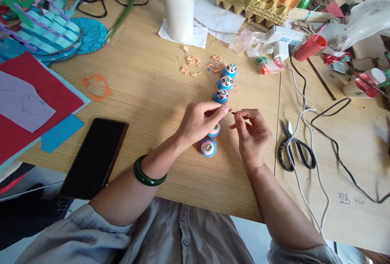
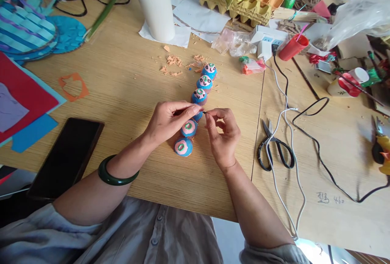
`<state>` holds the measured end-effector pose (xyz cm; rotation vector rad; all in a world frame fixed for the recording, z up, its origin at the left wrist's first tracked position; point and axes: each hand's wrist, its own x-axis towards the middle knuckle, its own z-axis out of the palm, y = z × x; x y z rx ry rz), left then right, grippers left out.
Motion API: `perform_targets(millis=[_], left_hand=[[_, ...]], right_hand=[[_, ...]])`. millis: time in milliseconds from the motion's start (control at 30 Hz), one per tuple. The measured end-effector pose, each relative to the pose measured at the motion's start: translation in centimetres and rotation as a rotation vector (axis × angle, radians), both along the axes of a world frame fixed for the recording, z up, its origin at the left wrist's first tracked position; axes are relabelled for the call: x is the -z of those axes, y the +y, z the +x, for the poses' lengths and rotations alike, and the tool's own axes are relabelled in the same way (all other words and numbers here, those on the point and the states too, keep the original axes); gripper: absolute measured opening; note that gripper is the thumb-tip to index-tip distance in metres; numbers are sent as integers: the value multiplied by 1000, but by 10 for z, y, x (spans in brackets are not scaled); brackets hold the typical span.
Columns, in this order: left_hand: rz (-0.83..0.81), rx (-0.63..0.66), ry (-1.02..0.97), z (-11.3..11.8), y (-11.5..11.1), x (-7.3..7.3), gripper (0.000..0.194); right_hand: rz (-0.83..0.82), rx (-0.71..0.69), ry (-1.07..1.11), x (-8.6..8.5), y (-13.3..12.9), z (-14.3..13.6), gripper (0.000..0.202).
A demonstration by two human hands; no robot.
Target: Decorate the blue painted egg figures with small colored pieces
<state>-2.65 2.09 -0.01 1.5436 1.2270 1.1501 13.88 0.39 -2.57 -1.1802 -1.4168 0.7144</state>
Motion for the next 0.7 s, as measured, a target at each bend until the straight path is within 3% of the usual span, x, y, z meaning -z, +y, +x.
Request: perform_targets(millis=[300, 533, 700], left_hand=[[18, 1, 7, -1, 2, 6, 20], [-21, 42, 188, -37, 21, 2, 21], [-73, 110, 166, -50, 28, 3, 21]], right_hand=[[-110, -36, 54, -2, 2, -2, 16], [-201, -47, 117, 8, 8, 0, 19], [-225, -61, 100, 11, 9, 0, 14]])
